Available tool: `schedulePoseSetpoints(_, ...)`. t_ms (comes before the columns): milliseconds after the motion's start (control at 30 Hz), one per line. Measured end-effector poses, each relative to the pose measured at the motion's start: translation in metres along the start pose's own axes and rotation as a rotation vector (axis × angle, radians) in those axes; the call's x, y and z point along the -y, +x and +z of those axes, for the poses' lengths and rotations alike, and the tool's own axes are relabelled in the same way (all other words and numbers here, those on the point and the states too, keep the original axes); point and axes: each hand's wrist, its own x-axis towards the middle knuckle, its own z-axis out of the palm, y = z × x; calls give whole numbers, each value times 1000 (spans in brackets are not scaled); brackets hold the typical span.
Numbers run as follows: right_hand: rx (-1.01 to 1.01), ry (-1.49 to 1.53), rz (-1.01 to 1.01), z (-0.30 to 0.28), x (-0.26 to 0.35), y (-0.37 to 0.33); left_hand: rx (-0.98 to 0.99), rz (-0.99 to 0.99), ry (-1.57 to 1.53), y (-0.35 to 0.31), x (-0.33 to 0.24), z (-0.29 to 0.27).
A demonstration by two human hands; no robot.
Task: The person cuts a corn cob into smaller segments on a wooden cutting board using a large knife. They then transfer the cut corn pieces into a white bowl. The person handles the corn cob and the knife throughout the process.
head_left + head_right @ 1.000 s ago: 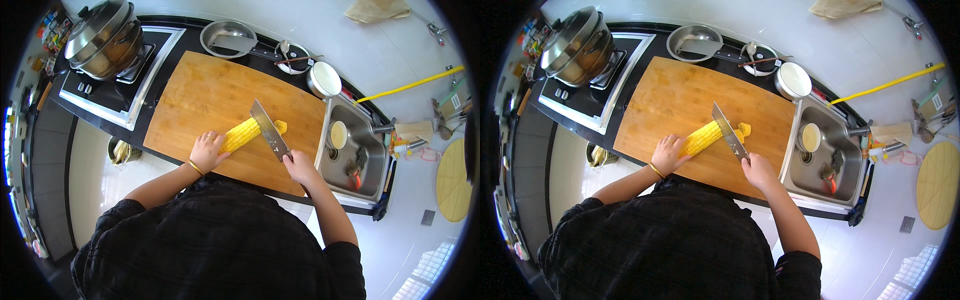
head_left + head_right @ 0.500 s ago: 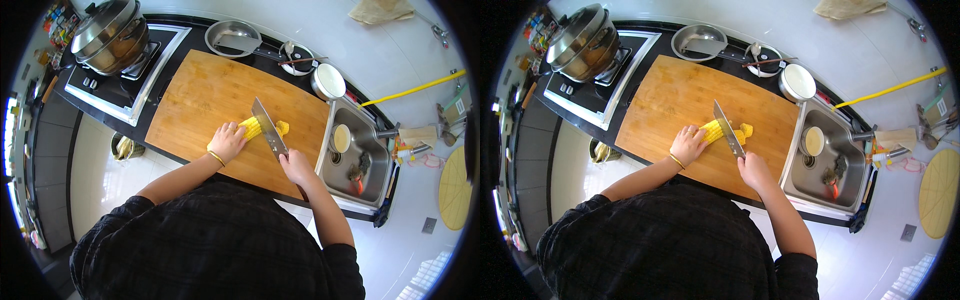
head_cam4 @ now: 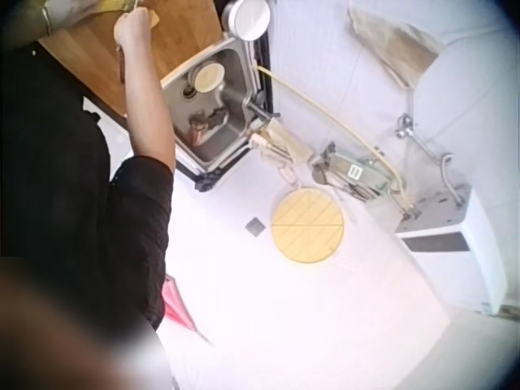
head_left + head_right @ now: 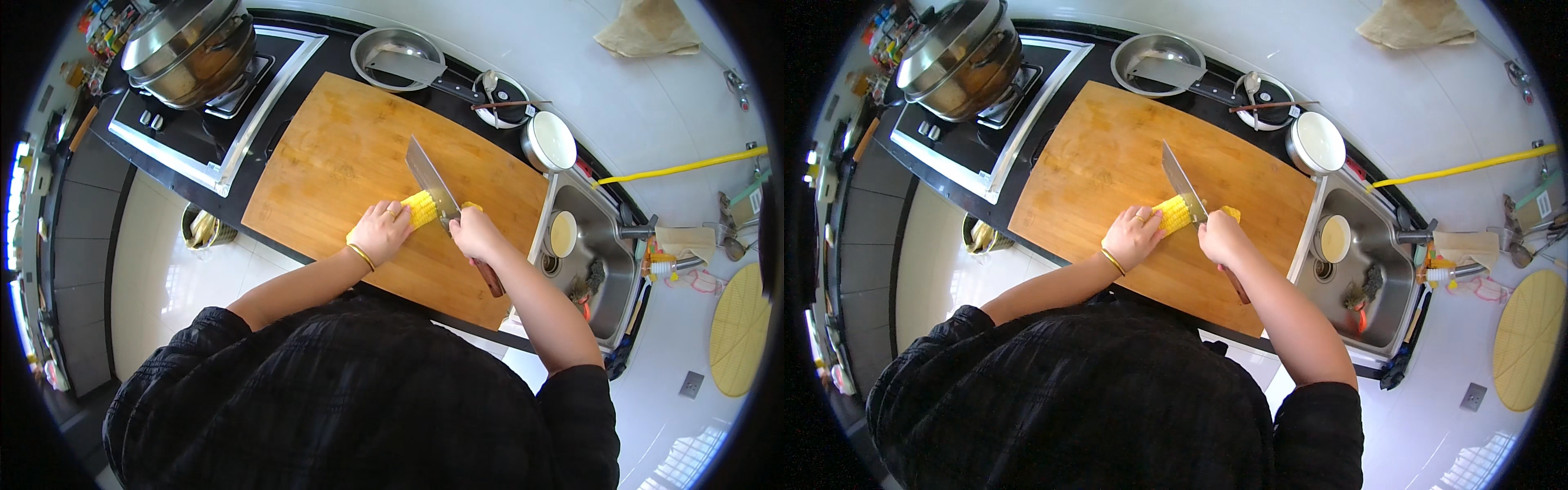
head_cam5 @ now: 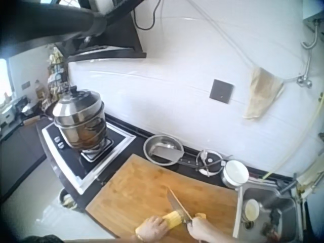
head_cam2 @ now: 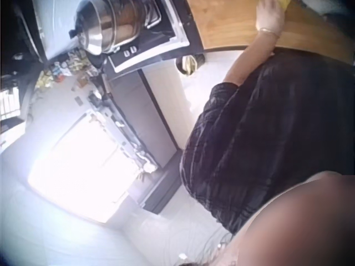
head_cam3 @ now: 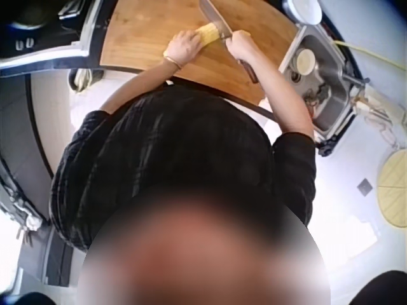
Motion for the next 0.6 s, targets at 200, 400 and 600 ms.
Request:
schedulePoseSetpoints(200,-12,12,39,7,-9,-34,-37,5,-39,-1,12,8)
schedulePoseSetpoints(400,-76,32,-10,9,13,2,4,28,-32,5,8,0)
schedulePoseSetpoints(600,-43,88,14,21,-20,-27,-31,70,-29,-5,8,4)
